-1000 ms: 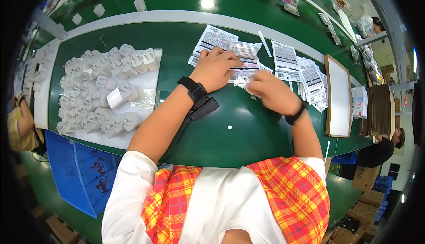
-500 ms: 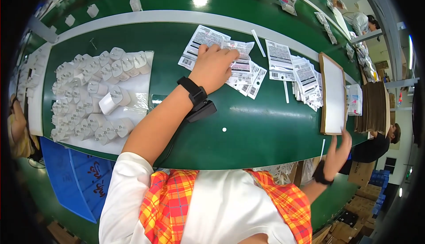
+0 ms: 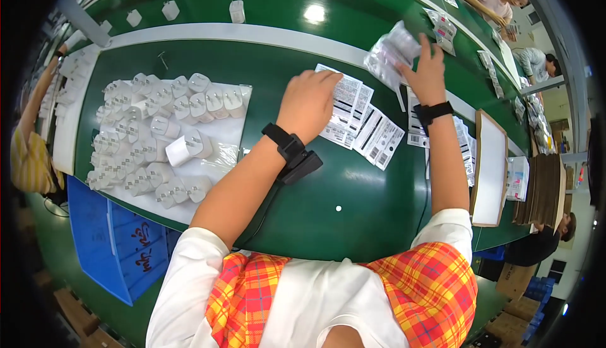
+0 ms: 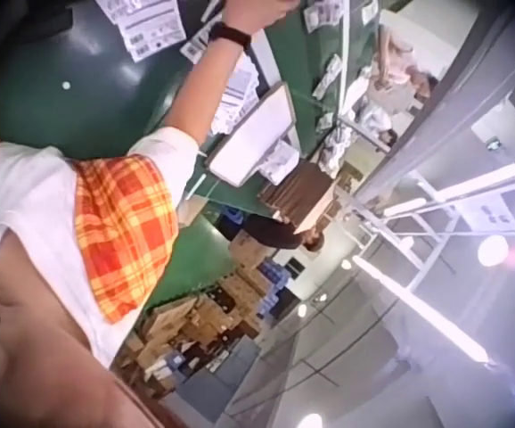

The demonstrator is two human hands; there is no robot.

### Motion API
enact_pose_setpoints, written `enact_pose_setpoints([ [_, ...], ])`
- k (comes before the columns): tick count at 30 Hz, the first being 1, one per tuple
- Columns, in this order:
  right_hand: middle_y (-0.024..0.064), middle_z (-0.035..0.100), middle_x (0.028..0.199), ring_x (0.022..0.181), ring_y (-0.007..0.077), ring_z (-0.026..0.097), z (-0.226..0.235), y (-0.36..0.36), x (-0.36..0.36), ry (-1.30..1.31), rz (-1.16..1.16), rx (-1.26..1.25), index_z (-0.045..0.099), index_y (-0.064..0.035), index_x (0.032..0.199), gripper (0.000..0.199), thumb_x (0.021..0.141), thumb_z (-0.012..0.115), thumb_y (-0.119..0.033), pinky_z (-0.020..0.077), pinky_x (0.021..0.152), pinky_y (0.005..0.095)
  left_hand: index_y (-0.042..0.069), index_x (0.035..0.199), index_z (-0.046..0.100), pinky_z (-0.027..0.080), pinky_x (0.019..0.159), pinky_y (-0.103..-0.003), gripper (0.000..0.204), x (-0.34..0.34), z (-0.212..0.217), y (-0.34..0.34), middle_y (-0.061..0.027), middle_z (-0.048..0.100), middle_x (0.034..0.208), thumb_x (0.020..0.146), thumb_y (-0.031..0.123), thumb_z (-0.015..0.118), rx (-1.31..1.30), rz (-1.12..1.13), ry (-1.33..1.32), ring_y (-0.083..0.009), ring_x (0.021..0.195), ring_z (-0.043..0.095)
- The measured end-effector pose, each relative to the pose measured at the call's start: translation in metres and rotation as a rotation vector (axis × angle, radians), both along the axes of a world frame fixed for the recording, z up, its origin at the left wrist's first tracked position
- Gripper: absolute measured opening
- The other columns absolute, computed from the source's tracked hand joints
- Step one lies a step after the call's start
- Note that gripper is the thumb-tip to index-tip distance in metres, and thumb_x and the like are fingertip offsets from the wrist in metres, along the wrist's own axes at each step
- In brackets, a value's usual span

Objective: The person packages power adapters by hand, picking up an adapter and a plastic bag, sliding the adapter into the bag, and pressing the adhesive strip to seal it before setting the finished package aside.

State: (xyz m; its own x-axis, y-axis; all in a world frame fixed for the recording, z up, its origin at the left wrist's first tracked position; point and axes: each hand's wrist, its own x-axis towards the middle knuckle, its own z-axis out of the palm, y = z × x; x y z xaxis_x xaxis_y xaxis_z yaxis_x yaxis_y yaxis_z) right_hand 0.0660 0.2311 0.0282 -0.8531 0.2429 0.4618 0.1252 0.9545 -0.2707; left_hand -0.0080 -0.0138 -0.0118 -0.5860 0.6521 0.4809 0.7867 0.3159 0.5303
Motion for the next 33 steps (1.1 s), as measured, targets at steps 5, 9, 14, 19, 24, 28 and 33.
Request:
enact_pose_setpoints([
  [5, 0.0197, 0.058, 0.112, 0.104, 0.0366, 0.057, 0.01, -0.085, 0.01, -0.35, 0.37, -0.201, 0.06, 0.0028, 0.11, 0.038, 0.076, 0.068, -0.013, 0.0463, 0.092, 0.0412, 0.01, 0.118, 0.064, 0.044, 0.091, -0.043, 0.035, 0.0, -0.007, -0.016, -0.0075, 0.061, 0.124, 0.085, 0.008, 0.058, -0.163, 0.071, 0.062, -0.0303, 0.107, 0.054],
  [9, 0.0182, 0.06, 0.104, 0.1, 0.0363, 0.056, -0.003, -0.104, 0.011, -0.39, 0.483, -0.073, 0.059, 0.0026, 0.099, 0.028, 0.073, 0.06, -0.008, 0.0461, 0.088, 0.0435, 0.01, 0.121, 0.063, 0.043, 0.094, -0.044, 0.038, -0.002, 0.003, -0.008, -0.0067, 0.06, 0.128, 0.084, 0.006, 0.057, -0.271, 0.062, -0.036, -0.0295, 0.112, 0.054],
  [14, 0.015, 0.055, 0.095, 0.094, 0.0356, 0.052, 0.004, -0.1, -0.001, -0.727, 0.501, -0.103, 0.057, -0.0021, 0.089, 0.022, 0.068, 0.055, -0.005, 0.0444, 0.086, 0.043, 0.01, 0.124, 0.061, 0.04, 0.1, -0.047, 0.042, -0.007, -0.023, -0.004, -0.0089, 0.056, 0.134, 0.082, 0.01, 0.06, -0.152, -0.005, 0.034, -0.029, 0.123, 0.05],
  [19, 0.0143, 0.056, 0.096, 0.091, 0.0346, 0.052, 0.01, -0.082, 0.052, -0.629, 0.753, -0.06, 0.059, -0.0059, 0.093, 0.025, 0.069, 0.057, -0.009, 0.0448, 0.084, 0.0424, 0.01, 0.127, 0.059, 0.031, 0.11, -0.05, 0.052, 0.003, -0.021, -0.004, -0.0112, 0.049, 0.143, 0.078, 0.025, 0.067, -0.202, 0.006, 0.005, -0.0283, 0.135, 0.04],
  [24, 0.0112, 0.06, 0.105, 0.091, 0.0295, 0.06, 0.051, -0.066, 0.033, -0.693, 0.786, -0.284, 0.062, -0.0071, 0.103, 0.026, 0.077, 0.06, -0.01, 0.0475, 0.084, 0.0386, 0.009, 0.123, 0.062, 0.029, 0.11, -0.052, 0.058, 0.025, -0.015, -0.006, -0.0123, 0.048, 0.143, 0.073, 0.038, 0.07, -0.17, 0.065, 0.083, -0.0296, 0.134, 0.04],
  [28, 0.0083, 0.061, 0.114, 0.101, 0.0215, 0.06, 0.081, -0.084, -0.084, -0.436, 0.715, -0.719, 0.061, -0.0037, 0.114, 0.032, 0.083, 0.062, -0.004, 0.047, 0.092, 0.0312, 0.008, 0.113, 0.065, 0.034, 0.105, -0.048, 0.043, 0.026, 0.002, -0.001, -0.0114, 0.057, 0.129, 0.077, 0.03, 0.067, -0.227, -0.065, 0.084, -0.0301, 0.126, 0.046],
  [33, 0.0125, 0.059, 0.123, 0.119, 0.0261, 0.053, -0.01, -0.116, -0.248, -0.249, 0.438, -0.537, 0.034, -0.0071, 0.146, 0.069, 0.084, 0.066, -0.006, 0.0459, 0.098, 0.0332, 0.005, 0.104, 0.067, 0.036, 0.1, -0.043, 0.03, 0.021, 0.005, 0.015, -0.0099, 0.062, 0.115, 0.078, 0.02, 0.062, -0.399, -0.077, 0.081, -0.0283, 0.117, 0.051],
])
